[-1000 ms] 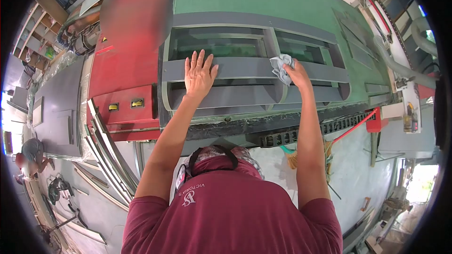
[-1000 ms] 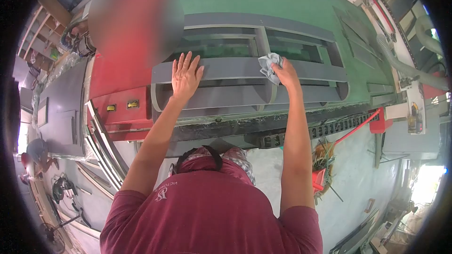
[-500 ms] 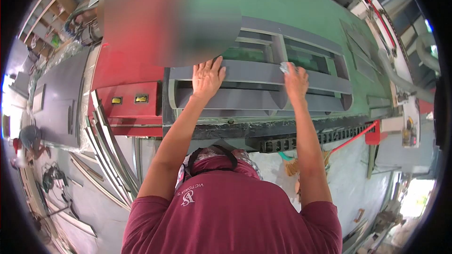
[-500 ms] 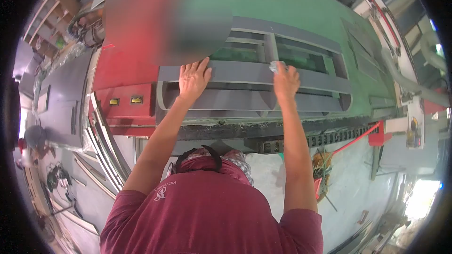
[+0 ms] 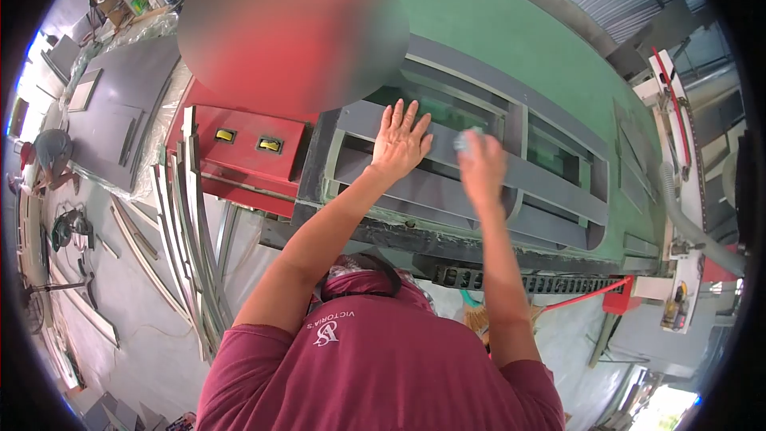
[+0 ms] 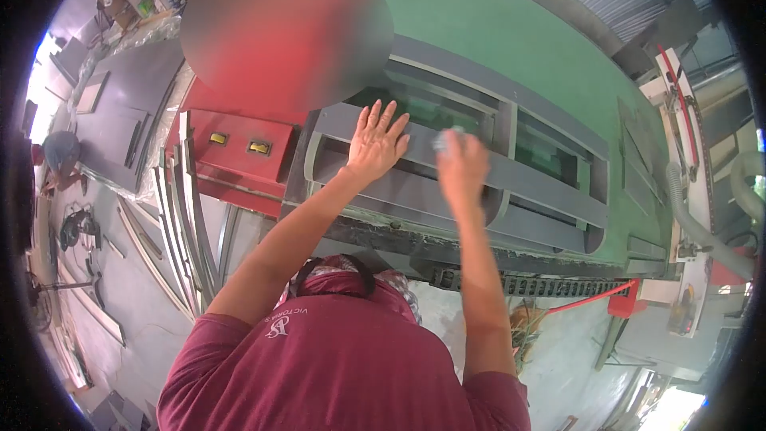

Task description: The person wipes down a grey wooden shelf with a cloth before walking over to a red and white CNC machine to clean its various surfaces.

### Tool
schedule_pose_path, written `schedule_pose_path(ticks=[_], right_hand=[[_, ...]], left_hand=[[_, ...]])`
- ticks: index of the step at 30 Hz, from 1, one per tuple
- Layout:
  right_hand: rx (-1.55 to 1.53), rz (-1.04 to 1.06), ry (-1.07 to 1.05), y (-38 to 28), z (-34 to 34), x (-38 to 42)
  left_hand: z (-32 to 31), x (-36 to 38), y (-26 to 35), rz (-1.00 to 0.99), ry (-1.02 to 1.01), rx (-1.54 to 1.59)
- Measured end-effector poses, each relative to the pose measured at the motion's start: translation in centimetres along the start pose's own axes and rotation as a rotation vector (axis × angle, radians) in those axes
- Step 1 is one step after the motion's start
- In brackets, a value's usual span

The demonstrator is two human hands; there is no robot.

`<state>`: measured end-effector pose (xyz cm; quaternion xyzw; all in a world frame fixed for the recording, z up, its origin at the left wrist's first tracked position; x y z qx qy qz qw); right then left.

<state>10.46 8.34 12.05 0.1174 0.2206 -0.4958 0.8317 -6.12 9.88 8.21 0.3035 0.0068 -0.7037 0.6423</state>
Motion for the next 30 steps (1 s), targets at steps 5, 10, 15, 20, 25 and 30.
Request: schedule_pose_path(ticks=[5,10,15,20,25,30], right_hand=[[-0.310,-0.068,-0.023,-2.2,-3.7,-4.9],[-0.469,-0.026,0.156,-4.8,-2.8,-14.9],[-0.271,0.169,0.325,-8.4,-8.7,-24.1],[-0.142,0.092,0.187,-4.1,-17.5,-24.4],[-0.118,-0.037,0.125,4.5,-15.1,-20.9],[-0.032,-0.234,0.081,19.2,-10.8,-13.8]], left_hand=[[0.1,-0.2,-0.1,0.025,-0.038,-0.019],[-0.4,-0.3,-0.3,0.032,-0.111,-0.018],[-0.7,-0.6,-0.1,0.029,-0.145,0.010],[-0.6,-1.2,0.4,0.048,-0.160,-0.019],[-0.3,-1.1,1.0,0.027,-0.103,-0.052],[0.4,-1.6,3.2,-0.037,-0.055,-0.049]])
Point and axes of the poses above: each hand's wrist, its own x-axis away from the middle knuckle, its own z-axis out of the back of the hand, y = z × x, the point moved 7 cm from there along -x, towards the middle knuckle, and after that the axes turned 10 degrees about z, right-handed, at the moved point
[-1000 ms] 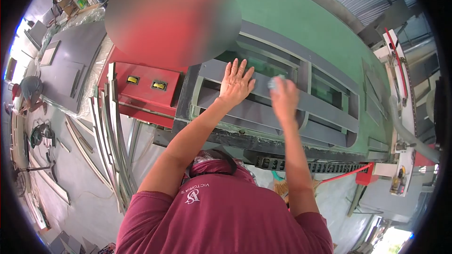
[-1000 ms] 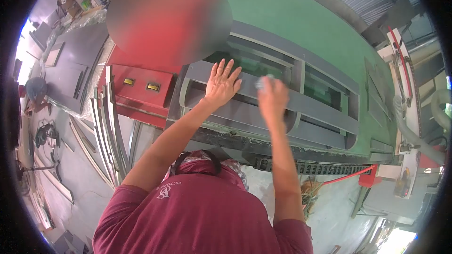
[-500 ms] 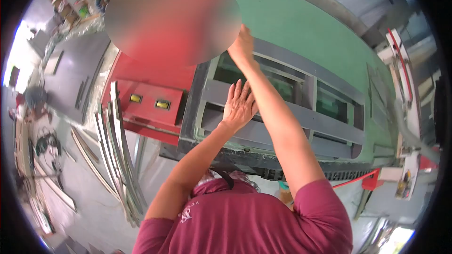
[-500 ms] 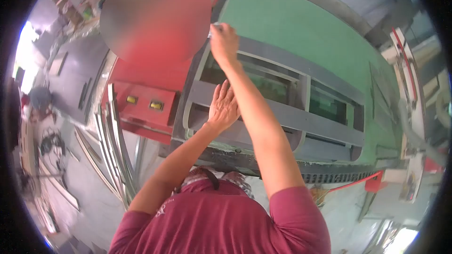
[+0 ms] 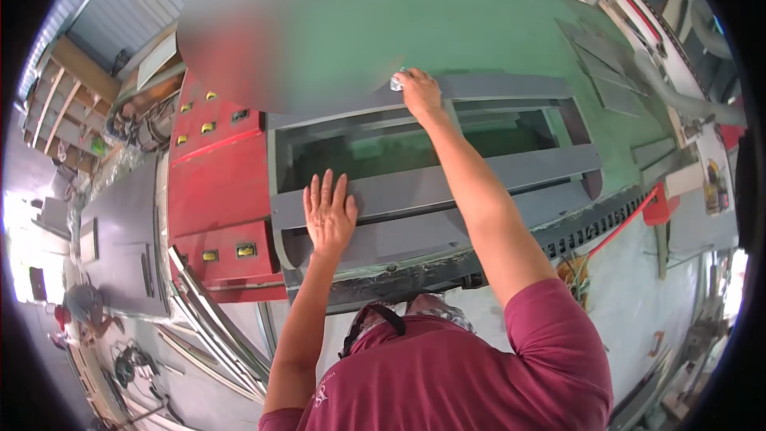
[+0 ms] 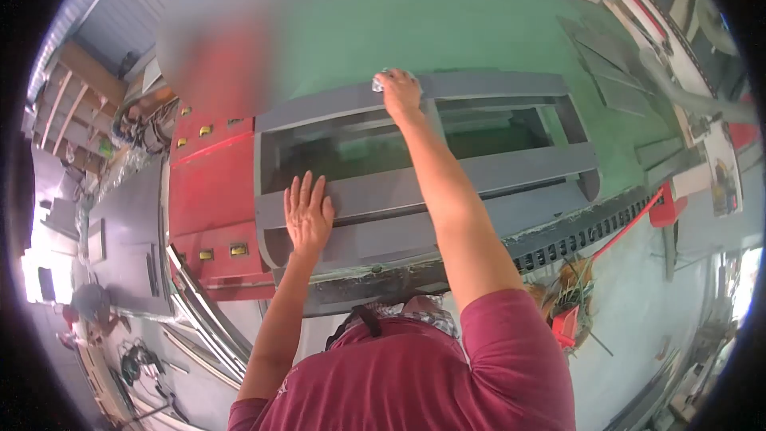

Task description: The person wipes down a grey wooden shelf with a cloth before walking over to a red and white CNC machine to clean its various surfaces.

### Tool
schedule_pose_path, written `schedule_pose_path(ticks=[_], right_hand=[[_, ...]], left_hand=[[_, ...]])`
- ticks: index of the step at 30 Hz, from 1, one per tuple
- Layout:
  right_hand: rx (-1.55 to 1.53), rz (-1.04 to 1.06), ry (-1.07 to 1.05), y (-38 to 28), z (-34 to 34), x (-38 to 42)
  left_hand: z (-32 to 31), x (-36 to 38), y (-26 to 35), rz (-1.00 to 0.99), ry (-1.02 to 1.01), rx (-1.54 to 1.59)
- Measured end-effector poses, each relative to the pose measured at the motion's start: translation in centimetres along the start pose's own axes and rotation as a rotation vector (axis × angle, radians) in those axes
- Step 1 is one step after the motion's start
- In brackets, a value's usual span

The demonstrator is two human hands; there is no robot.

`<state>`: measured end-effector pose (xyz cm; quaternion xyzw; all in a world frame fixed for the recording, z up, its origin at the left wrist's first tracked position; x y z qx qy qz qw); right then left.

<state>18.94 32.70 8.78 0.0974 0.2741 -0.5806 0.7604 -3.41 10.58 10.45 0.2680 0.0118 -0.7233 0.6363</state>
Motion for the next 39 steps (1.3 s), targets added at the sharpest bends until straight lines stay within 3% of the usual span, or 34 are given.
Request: schedule_pose_path(ticks=[9,19,22,27,38,39], right_hand=[[0.143,-0.330,-0.091,17.1,8.0,4.9],[0.190,-0.421,-0.090,28.7,12.4,8.8],[0.222,-0.422,-0.078,31.7,13.2,9.3],[0.406,-0.483,-0.139,35.4,15.3,10.0],[0.335,-0.648,-0.200,48.4,18.5,13.2],[0.285,-0.672,-0.093,49.3,19.8,14.3]], left_hand=[[-0.6,0.2,0.0,0.028,-0.024,-0.013],[-3.5,-2.3,-1.3,0.483,0.062,-0.033],[-3.6,-2.0,0.8,0.449,0.130,-0.243],[-3.9,-2.0,0.3,0.508,0.088,-0.190],[-3.9,-2.2,0.5,0.524,0.078,-0.227],[-3.8,-2.2,0.6,0.527,0.075,-0.226]])
Point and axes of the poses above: each hand's wrist, its own x-axis away from the middle knuckle, its own z-axis out of the back of the hand, y = z × x, the point moved 7 cm from there along -x, towards the middle knuckle, and after that the axes turned 10 degrees about z, right-handed, at the moved point
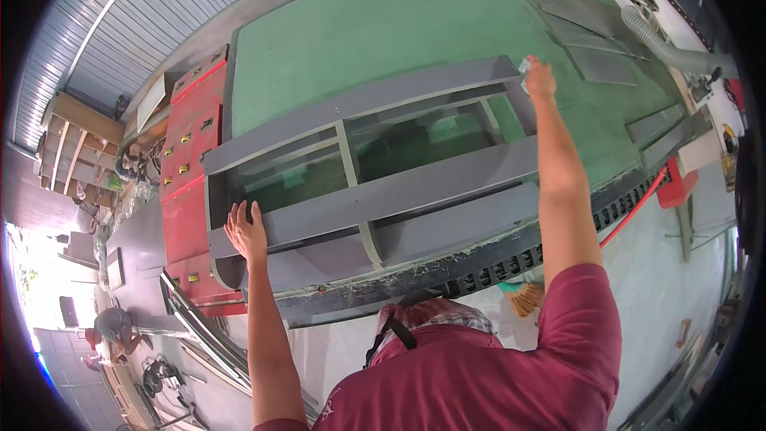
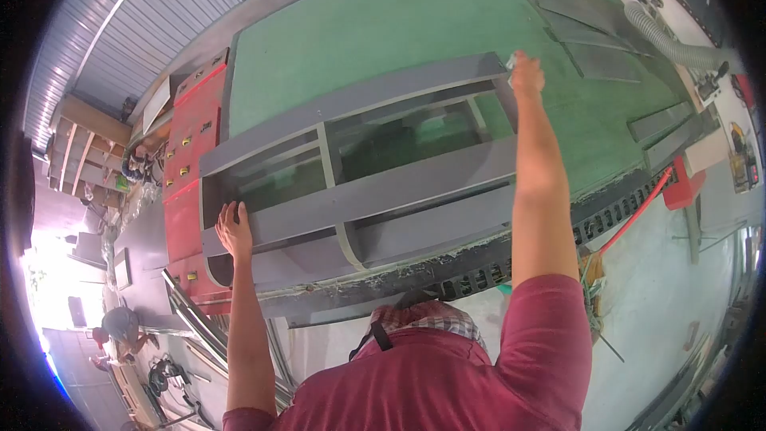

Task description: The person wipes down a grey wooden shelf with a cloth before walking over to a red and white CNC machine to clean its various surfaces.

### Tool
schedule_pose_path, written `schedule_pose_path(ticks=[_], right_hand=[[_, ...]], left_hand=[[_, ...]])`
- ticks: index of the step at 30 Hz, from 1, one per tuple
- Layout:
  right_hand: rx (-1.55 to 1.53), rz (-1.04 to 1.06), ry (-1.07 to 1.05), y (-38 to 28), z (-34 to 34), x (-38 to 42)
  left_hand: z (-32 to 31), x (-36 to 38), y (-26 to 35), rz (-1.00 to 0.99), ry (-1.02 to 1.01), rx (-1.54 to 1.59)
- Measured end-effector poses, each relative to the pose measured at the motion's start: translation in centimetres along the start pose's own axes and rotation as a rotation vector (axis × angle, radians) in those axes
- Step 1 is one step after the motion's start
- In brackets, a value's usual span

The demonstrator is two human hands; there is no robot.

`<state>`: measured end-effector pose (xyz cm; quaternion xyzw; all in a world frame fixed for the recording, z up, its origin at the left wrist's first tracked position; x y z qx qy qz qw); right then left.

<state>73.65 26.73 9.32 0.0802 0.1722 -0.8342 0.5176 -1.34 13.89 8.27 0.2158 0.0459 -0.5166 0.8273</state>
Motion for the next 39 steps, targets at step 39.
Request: schedule_pose_path(ticks=[39], right_hand=[[-0.710,-0.087,0.042,14.1,2.6,19.0]], left_hand=[[-0.2,0.0,-0.7,-0.002,0.062,0.018]])
Point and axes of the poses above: each hand's wrist, its own x-axis away from the middle knuckle, its own z-axis out of the back of the hand, y = z × x, the point moved 7 cm from there along -x, towards the middle knuckle, and after that the axes turned 10 degrees about z, right-handed, at the moved point
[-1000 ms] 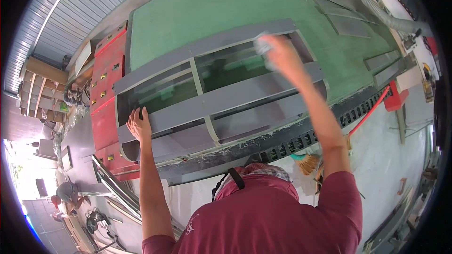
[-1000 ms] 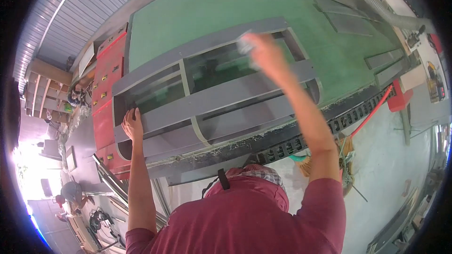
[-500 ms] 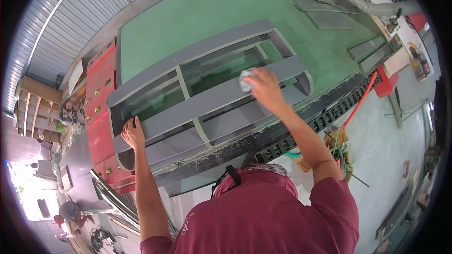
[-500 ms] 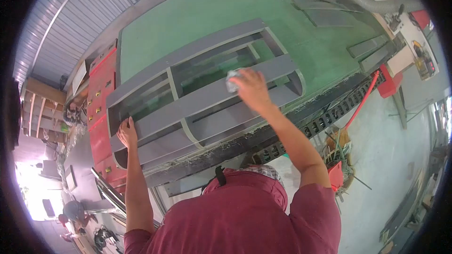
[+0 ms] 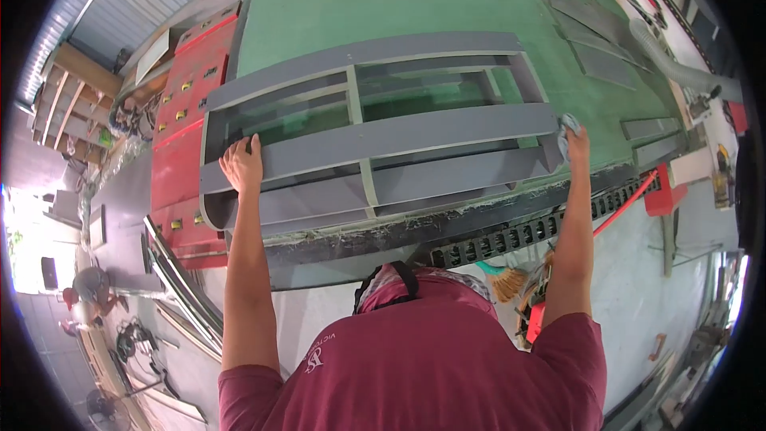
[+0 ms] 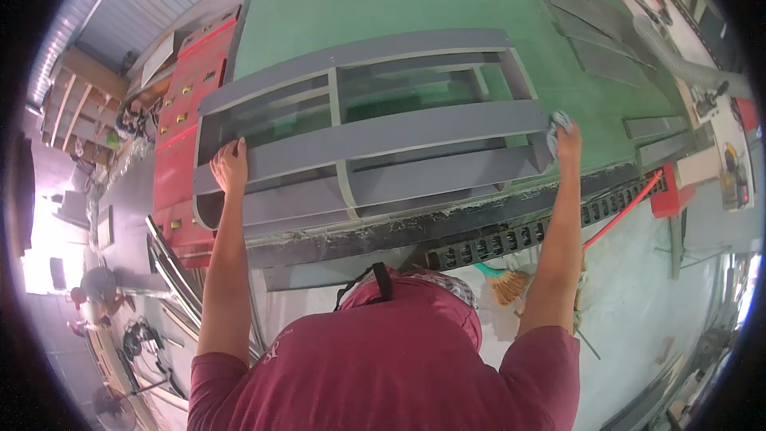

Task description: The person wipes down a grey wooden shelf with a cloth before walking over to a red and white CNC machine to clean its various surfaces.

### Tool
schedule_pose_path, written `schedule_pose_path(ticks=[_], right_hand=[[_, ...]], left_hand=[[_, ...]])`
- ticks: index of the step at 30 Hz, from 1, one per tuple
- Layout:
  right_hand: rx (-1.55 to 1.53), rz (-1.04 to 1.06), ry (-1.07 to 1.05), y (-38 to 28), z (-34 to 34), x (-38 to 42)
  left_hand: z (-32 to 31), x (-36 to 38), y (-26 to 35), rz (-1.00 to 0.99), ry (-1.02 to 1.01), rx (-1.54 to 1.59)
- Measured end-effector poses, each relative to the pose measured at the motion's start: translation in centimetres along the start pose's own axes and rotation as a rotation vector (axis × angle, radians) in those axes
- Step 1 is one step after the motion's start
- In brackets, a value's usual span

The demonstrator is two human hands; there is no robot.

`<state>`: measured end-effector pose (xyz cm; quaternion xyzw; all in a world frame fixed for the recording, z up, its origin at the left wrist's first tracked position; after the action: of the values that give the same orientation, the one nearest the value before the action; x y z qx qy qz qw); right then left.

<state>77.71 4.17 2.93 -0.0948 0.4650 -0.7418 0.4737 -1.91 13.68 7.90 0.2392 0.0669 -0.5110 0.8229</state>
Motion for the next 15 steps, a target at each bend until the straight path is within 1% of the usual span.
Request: schedule_pose_path(ticks=[2,4,5,7,9,11,12,14,15], right_hand=[[-0.258,-0.194,0.062,2.6,2.4,2.1],[-0.217,-0.044,0.410,-0.7,6.3,6.1],[-0.208,-0.050,0.395,-2.9,6.3,8.4],[-0.124,0.092,0.492,-8.6,6.1,13.2],[0.250,0.089,0.269,-12.1,2.5,16.7],[0.154,0.104,0.008,-15.5,-1.0,18.8],[0.160,0.092,0.020,-15.2,-1.1,18.8],[0.368,0.333,0.043,-16.1,-2.1,17.9],[0.368,0.319,0.058,-16.0,-2.6,17.5]], left_hand=[[0.2,-0.1,0.0,0.024,-0.017,-0.007],[-0.1,0.0,0.0,0.020,-0.041,-0.005],[-0.1,0.0,0.0,0.011,-0.033,0.011],[-0.5,-0.2,-0.3,0.017,-0.039,-0.012],[-0.4,-0.2,0.0,0.009,-0.065,-0.034],[-1.0,-0.4,-0.2,-0.018,-0.056,-0.039],[-1.0,-0.4,-0.3,-0.027,-0.035,-0.045],[-0.7,-0.4,0.1,-0.043,-0.040,-0.054],[-0.8,-0.4,0.0,-0.030,-0.060,-0.065]])
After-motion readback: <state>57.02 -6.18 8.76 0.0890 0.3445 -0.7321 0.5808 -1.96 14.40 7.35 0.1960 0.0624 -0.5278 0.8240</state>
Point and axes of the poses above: each hand's wrist, its own x-axis away from the middle knuckle, its own z-axis out of the back of the hand, y = z × x, the point moved 7 cm from there along -x, towards the middle knuckle, and after that the axes turned 10 degrees about z, right-handed, at the moved point
